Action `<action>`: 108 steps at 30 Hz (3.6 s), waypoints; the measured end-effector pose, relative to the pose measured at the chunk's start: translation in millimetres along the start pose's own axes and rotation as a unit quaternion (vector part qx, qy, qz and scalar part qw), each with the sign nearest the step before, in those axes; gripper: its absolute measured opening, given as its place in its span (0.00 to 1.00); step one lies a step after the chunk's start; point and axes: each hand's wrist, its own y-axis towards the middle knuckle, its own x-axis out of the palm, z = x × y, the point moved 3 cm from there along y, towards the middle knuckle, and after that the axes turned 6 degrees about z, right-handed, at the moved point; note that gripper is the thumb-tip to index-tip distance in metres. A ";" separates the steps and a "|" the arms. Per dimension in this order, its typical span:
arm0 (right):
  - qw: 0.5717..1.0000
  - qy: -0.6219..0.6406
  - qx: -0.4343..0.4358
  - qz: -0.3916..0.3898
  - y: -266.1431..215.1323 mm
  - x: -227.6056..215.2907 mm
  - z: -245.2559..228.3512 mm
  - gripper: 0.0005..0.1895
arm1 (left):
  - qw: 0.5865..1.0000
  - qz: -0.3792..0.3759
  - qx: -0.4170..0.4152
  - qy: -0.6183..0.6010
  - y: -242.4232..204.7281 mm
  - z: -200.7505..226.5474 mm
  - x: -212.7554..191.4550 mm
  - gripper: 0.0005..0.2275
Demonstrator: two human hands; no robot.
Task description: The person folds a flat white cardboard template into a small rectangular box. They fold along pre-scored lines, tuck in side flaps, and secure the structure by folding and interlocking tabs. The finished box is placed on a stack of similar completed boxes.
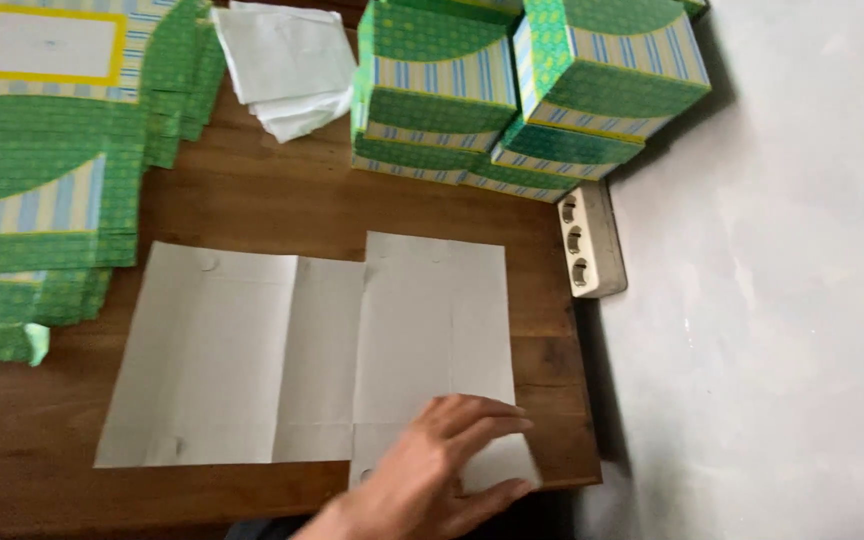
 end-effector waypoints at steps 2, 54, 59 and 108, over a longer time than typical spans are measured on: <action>1.000 -0.002 -0.004 -0.006 57.7 44.5 -13.5 0.15 | 0.999 -0.011 0.005 0.034 1.8 -5.1 -23.7 0.18; 0.689 0.659 0.184 -0.241 15.4 204.1 -30.4 0.30 | 0.923 -0.187 0.080 0.326 -0.5 -109.6 -90.3 0.39; 0.889 0.363 0.121 -0.250 4.7 218.5 -29.3 0.33 | 0.976 -0.093 0.091 0.175 22.3 -98.9 -120.8 0.10; 0.913 -0.258 -0.151 -0.278 9.6 229.9 32.3 0.40 | 0.920 -0.151 0.101 0.346 -0.6 -108.1 -118.2 0.42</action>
